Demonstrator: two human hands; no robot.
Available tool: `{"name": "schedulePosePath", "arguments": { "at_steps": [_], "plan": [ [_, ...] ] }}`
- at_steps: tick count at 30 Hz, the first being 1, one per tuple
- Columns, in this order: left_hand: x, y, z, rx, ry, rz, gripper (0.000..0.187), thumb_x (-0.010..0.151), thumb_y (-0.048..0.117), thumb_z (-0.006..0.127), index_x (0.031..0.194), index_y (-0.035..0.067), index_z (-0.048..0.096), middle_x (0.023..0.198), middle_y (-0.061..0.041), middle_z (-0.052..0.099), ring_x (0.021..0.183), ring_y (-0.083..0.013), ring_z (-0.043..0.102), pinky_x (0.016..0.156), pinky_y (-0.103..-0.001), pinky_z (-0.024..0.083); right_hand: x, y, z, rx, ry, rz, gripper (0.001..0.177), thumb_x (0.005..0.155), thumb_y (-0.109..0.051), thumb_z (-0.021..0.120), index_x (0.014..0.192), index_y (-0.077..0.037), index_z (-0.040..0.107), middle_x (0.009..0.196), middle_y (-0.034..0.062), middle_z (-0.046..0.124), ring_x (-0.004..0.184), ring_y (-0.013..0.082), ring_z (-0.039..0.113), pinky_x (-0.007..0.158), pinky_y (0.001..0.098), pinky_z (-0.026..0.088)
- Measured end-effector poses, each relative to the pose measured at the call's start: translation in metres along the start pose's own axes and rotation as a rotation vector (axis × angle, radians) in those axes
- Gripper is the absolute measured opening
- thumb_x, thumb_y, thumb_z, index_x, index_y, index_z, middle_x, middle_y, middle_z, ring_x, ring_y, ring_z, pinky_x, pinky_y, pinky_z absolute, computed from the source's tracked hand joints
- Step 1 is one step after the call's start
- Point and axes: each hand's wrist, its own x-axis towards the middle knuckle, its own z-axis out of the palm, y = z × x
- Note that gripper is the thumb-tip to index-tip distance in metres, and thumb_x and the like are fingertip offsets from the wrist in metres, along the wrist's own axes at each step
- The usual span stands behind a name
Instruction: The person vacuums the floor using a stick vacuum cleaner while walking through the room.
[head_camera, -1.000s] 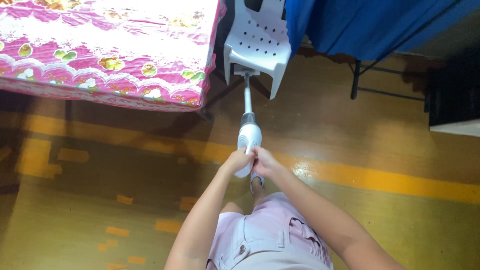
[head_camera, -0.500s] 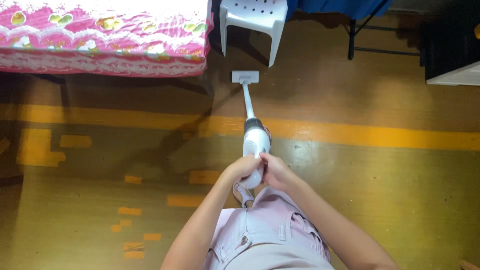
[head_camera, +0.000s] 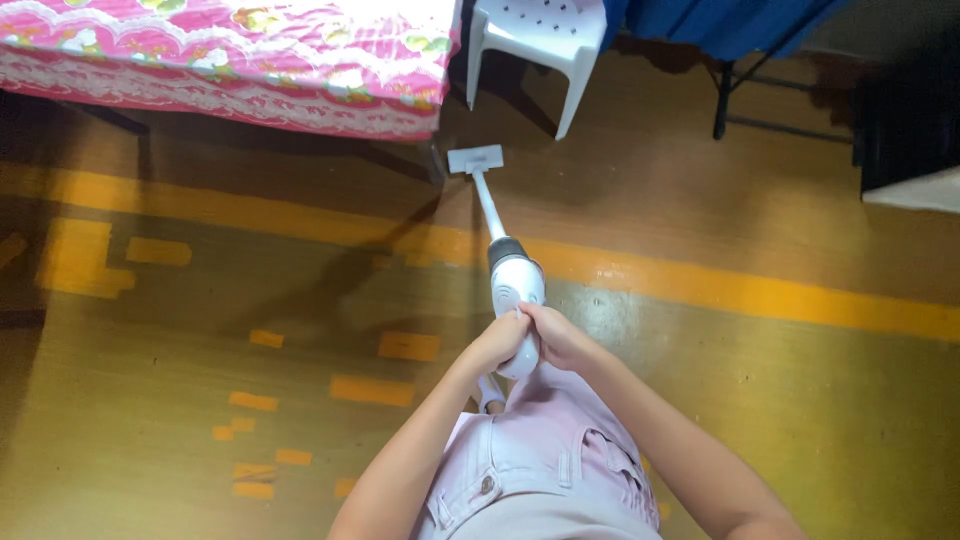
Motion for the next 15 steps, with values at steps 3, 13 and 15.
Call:
{"name": "schedulePosePath", "arguments": {
  "at_steps": [3,13,15],
  "plan": [
    [0.044,0.007,-0.013,-0.139,0.043,0.014,0.047,0.102,0.030,0.036,0.132,-0.001,0.056,0.124,-0.018,0.066,0.111,-0.0282,0.065,0.096,-0.041,0.051,0.025,-0.043,0.000,-0.022,-0.108,-0.001,0.051,0.106,-0.033,0.047,0.135,0.008,0.049,0.124,0.0171,0.067,0.111,0.0261,0.068,0.096,0.0428,0.057],
    [0.203,0.098,-0.077,-0.098,0.289,0.120,0.045,0.100,0.032,0.044,0.122,-0.003,0.063,0.115,-0.020,0.071,0.102,-0.0273,0.067,0.087,-0.039,0.053,0.185,-0.205,-0.035,-0.082,-0.126,-0.034,0.034,0.101,-0.021,0.054,0.120,0.006,0.058,0.110,0.0149,0.067,0.099,0.0236,0.067,0.088,0.0415,0.056],
    [0.218,0.119,-0.089,-0.124,0.339,0.157,0.045,0.102,0.035,0.051,0.122,-0.004,0.062,0.114,-0.019,0.071,0.102,-0.0247,0.066,0.087,-0.037,0.053,0.211,-0.232,-0.038,-0.080,-0.105,-0.066,0.030,0.100,-0.018,0.054,0.117,0.005,0.059,0.105,0.0135,0.067,0.096,0.0233,0.066,0.087,0.0416,0.056]
  ]
}}
